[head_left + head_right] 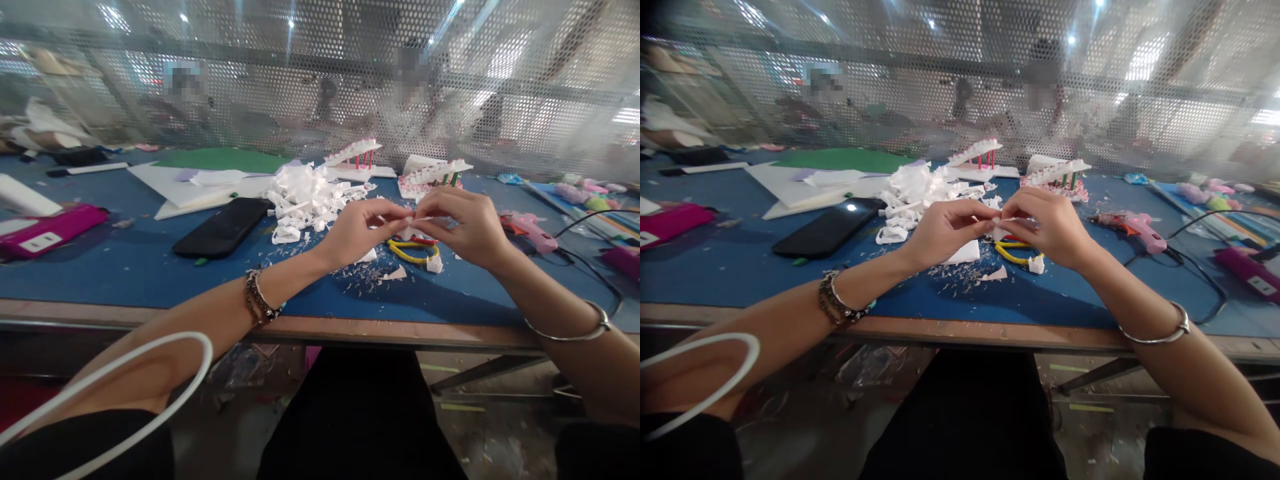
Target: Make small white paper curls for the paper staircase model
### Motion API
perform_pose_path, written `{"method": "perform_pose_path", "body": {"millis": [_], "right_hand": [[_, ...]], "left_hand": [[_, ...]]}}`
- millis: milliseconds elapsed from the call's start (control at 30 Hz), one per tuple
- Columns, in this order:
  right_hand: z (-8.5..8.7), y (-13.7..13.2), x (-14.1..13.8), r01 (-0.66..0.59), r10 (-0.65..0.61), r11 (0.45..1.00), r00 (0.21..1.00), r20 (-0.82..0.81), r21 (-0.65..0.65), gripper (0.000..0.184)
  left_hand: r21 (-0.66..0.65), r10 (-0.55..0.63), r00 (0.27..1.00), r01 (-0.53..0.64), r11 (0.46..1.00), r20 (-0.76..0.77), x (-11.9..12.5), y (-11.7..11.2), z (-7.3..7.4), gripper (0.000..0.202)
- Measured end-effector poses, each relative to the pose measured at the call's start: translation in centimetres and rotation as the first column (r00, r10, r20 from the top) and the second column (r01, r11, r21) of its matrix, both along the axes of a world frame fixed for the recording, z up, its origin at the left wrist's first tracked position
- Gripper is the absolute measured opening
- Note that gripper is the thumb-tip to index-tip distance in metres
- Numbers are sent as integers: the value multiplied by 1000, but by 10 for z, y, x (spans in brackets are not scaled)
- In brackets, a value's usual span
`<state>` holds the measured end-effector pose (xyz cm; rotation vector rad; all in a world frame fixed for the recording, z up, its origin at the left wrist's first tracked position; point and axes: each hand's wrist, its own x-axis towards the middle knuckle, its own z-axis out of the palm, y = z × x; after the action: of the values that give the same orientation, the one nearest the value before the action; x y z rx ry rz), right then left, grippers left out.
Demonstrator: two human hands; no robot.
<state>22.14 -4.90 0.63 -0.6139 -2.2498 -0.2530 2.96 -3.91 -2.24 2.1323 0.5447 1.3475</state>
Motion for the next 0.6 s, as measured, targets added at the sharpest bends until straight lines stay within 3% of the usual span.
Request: {"method": "perform_pose_path", "body": {"millis": [133, 300, 533, 600], "right_hand": [[-4, -3, -4, -3, -7, 998, 991, -137, -69, 10], [-7, -5, -7, -105, 45, 975, 956, -289, -195, 11], [-5, -3, -7, -203, 80, 931, 924, -375, -304, 10], [-5, -4, -8, -210, 67, 920, 917, -393, -332, 10]], "left_hand": [[128, -20, 1000, 20, 992, -1, 0, -6, 3, 22], [213, 5, 1000, -10, 977, 22, 0, -8, 6, 19], [22, -53, 994, 52, 998, 94, 1, -11, 8, 32], [-41, -81, 987, 88, 995, 141, 1, -11, 9, 28]]}}
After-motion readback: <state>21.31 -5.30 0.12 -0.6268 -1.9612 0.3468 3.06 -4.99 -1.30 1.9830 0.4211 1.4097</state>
